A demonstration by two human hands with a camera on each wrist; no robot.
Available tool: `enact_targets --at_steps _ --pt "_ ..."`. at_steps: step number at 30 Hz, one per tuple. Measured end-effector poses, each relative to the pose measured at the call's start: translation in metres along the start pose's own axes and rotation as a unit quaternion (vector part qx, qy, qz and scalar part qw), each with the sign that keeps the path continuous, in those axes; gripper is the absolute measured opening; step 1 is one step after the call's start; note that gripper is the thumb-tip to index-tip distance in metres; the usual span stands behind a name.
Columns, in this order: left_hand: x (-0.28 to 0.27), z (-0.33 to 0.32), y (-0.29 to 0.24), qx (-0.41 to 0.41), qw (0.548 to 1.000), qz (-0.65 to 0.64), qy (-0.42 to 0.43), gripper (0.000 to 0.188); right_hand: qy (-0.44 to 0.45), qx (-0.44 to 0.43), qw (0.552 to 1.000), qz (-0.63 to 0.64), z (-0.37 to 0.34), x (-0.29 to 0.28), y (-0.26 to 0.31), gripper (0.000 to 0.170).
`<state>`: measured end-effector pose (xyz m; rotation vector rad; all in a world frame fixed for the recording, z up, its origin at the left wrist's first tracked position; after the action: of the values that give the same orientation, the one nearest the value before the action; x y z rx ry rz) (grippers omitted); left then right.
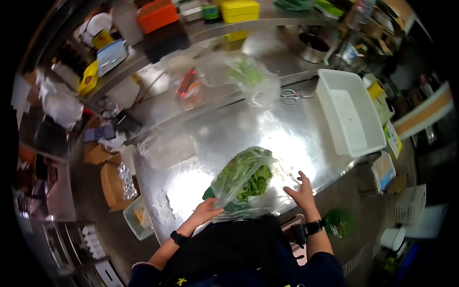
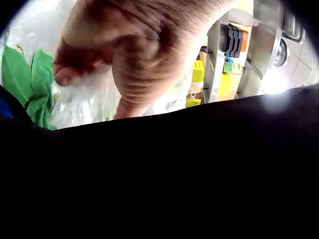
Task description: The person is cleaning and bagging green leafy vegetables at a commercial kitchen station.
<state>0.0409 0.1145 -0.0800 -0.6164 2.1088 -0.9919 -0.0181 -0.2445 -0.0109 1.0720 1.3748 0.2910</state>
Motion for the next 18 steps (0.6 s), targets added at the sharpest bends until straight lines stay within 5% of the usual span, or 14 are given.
enact_targets --at_steps 2,4,5,6,7,9,11,12,14,18 --pt "-0.011 0.003 0.014 -0.016 1.0 0.004 -0.013 0.051 0.031 0.028 0.999 0.007 0.003 0.008 0.002 0.085" --pt "-0.026 0.011 0.006 0.0 0.997 0.071 -0.028 0.041 0.116 0.051 0.991 0.033 0.017 0.042 -0.039 0.069" --pt "-0.029 0.021 0.027 -0.021 0.998 0.062 -0.003 0.036 0.225 0.098 0.949 0.2 0.02 0.051 -0.028 0.057" --pt "-0.037 0.019 0.007 -0.014 0.996 -0.088 0.0 0.031 0.221 -0.033 0.939 0.262 0.028 0.07 -0.052 0.046" --pt "-0.04 0.018 -0.007 -0.086 0.962 -0.25 -0.064 0.025 0.209 0.089 0.873 0.431 0.034 0.066 -0.028 0.036" --pt "-0.06 0.052 0.009 -0.129 0.898 -0.419 -0.043 0.017 0.151 0.142 0.9 0.384 0.059 0.054 0.021 0.034" --pt "-0.089 0.096 0.015 -0.039 0.854 -0.518 -0.018 0.016 0.089 0.075 0.852 0.511 0.091 0.049 0.043 0.03" --pt "-0.11 0.12 0.021 -0.043 0.848 -0.522 -0.08 0.018 0.089 0.034 0.841 0.533 0.105 0.041 0.059 0.029" --pt "-0.141 0.123 -0.031 0.014 0.804 -0.586 -0.103 0.019 0.096 0.018 0.821 0.562 0.126 0.045 0.084 0.029" --pt "-0.181 0.107 -0.109 0.146 0.817 -0.552 -0.082 0.021 0.108 -0.027 0.775 0.622 0.148 0.033 0.125 0.035"
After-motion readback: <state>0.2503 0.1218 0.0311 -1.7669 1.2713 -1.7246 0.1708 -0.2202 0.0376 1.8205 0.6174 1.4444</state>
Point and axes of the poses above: each hand's wrist, its own z-axis towards the middle knuckle, its own x-axis out of the palm, y = z × x, the point moved 3 cm from there along z, towards the middle knuckle, and after that the axes turned 2 degrees about z, right-handed, at the moved point
